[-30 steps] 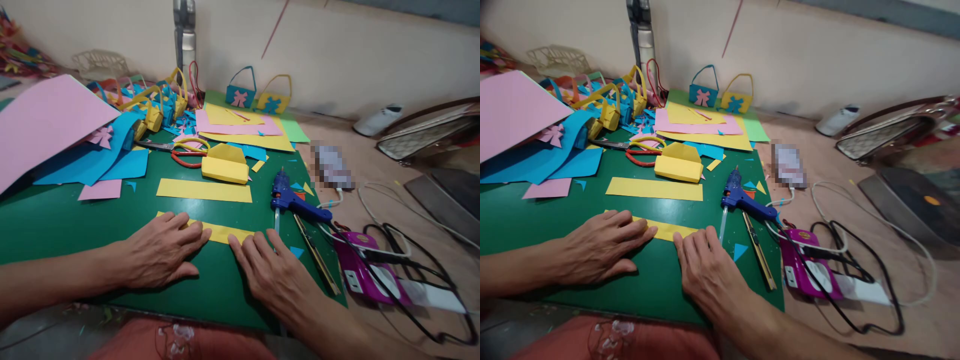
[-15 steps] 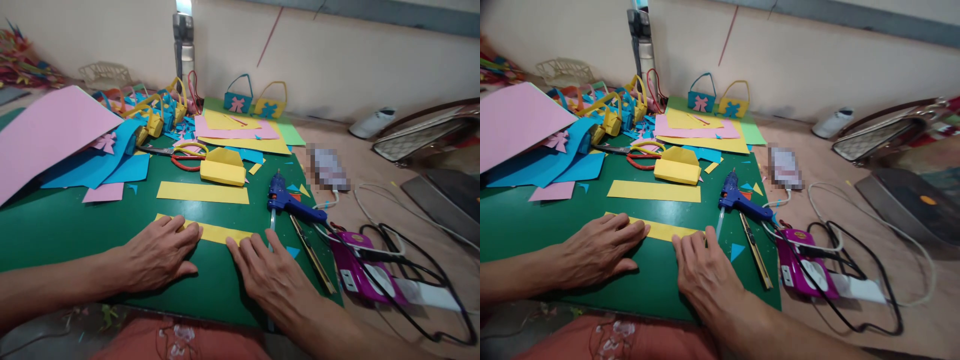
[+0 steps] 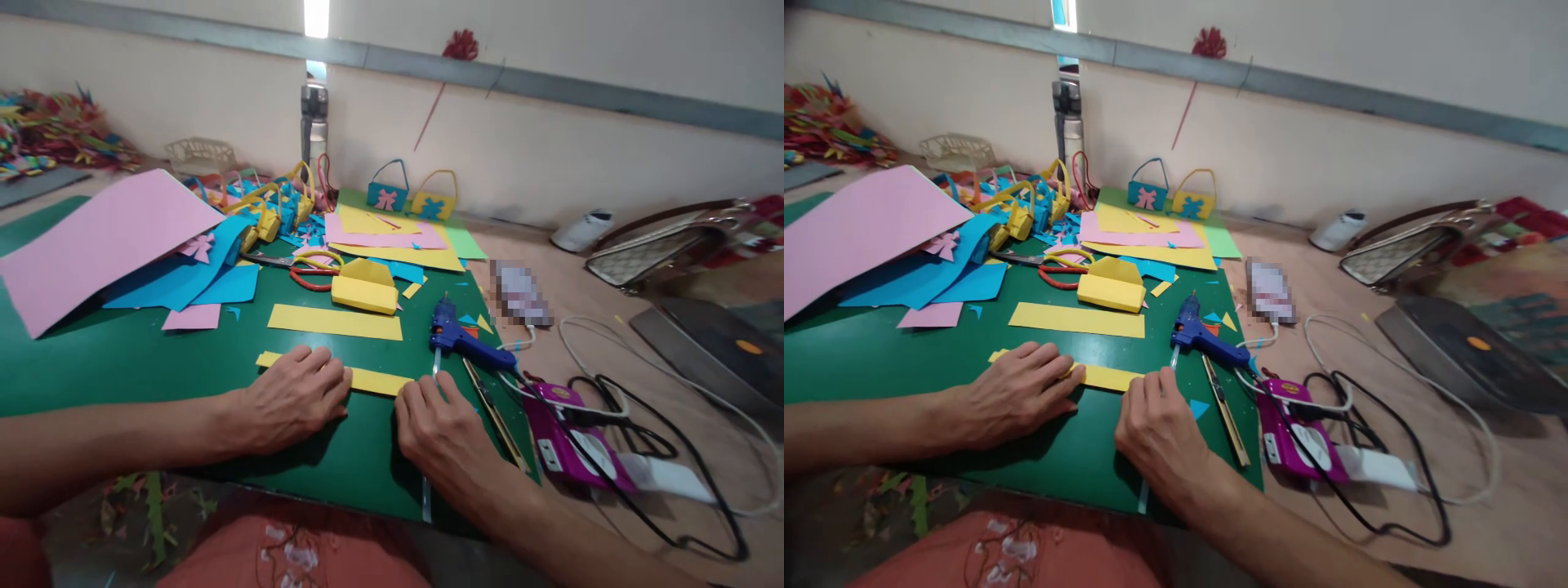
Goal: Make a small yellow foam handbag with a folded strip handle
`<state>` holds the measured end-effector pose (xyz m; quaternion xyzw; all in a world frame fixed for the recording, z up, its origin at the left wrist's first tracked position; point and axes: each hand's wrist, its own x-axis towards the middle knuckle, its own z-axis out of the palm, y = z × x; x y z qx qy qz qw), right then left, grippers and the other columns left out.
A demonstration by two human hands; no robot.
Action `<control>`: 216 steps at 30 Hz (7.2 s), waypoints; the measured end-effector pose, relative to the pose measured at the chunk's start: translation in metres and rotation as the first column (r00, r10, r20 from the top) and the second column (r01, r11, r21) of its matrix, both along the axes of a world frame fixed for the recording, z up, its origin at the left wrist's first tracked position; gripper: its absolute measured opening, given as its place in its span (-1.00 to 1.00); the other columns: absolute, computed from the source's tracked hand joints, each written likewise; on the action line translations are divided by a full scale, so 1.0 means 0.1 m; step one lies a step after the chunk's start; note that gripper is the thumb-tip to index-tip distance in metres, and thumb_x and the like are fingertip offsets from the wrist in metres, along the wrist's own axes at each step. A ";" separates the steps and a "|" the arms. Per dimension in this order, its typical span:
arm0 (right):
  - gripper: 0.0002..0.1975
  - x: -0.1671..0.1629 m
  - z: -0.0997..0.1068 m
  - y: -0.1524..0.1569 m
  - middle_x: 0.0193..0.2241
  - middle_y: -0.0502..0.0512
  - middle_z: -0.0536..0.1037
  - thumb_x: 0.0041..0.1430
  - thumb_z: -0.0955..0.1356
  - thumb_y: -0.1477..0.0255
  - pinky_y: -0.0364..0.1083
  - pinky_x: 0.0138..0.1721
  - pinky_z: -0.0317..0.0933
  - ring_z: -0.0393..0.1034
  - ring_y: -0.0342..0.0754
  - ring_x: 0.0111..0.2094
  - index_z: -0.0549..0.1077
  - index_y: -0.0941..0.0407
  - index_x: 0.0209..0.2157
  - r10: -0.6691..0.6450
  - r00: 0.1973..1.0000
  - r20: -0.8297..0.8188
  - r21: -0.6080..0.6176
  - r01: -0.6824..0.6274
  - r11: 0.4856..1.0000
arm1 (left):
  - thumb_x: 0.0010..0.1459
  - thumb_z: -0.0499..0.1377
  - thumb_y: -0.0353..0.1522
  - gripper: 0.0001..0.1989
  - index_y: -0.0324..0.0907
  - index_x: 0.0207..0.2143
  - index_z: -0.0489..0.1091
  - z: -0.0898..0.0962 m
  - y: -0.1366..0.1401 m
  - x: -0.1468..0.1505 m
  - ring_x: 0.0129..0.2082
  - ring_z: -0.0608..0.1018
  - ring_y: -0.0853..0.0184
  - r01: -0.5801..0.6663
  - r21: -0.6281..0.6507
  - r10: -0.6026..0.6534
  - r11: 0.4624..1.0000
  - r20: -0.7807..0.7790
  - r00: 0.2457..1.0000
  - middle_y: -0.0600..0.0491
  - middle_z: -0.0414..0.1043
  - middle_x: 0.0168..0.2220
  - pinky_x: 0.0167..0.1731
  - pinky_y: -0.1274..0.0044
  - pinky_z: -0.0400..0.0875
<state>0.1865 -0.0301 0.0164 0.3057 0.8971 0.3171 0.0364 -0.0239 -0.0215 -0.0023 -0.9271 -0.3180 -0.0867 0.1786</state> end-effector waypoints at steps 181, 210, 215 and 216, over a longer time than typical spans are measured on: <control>-0.83 -0.63 -0.16 0.23 -0.46 0.12 0.37 0.04 0.26 0.62 0.30 0.05 0.00 0.24 0.04 -0.30 0.49 0.19 -0.46 0.083 0.996 -0.033 -0.187 -0.088 0.979 | 0.25 -0.06 -0.47 -0.68 -0.14 -0.47 0.42 -0.18 0.27 -0.42 -0.51 0.34 0.30 -0.112 -0.135 0.144 0.984 0.259 0.955 0.06 0.35 -0.56 -0.30 0.37 0.08; -0.86 -0.15 0.12 0.35 -0.34 0.09 0.45 0.14 0.27 0.57 0.08 -0.06 -0.08 0.26 0.00 -0.25 0.41 0.12 -0.27 -0.198 0.863 -0.464 -0.331 0.038 0.943 | 0.21 0.07 -0.42 -0.88 -0.16 -0.29 0.41 -0.21 0.22 -0.13 -0.43 0.43 0.36 -0.052 -0.260 0.197 0.964 0.569 0.799 0.08 0.48 -0.44 -0.34 0.47 0.12; -0.86 -0.24 -0.04 0.42 -0.33 0.08 0.43 0.06 0.34 0.55 0.03 -0.10 -0.08 0.23 0.01 -0.24 0.38 0.11 -0.29 -0.246 0.805 -0.540 -0.446 -0.026 0.894 | 0.24 0.04 -0.40 -0.85 -0.18 -0.35 0.38 -0.23 0.22 0.02 -0.47 0.39 0.36 -0.036 -0.210 0.150 0.977 0.556 0.818 0.09 0.43 -0.49 -0.39 0.47 0.12; -0.87 -0.24 -0.07 0.42 -0.35 0.07 0.42 0.05 0.34 0.56 0.03 -0.10 -0.09 0.23 0.00 -0.25 0.37 0.11 -0.31 -0.253 0.800 -0.543 -0.458 -0.030 0.888 | 0.25 0.03 -0.40 -0.84 -0.18 -0.36 0.38 -0.23 0.22 0.03 -0.48 0.38 0.37 -0.033 -0.205 0.144 0.978 0.552 0.821 0.10 0.43 -0.50 -0.39 0.47 0.11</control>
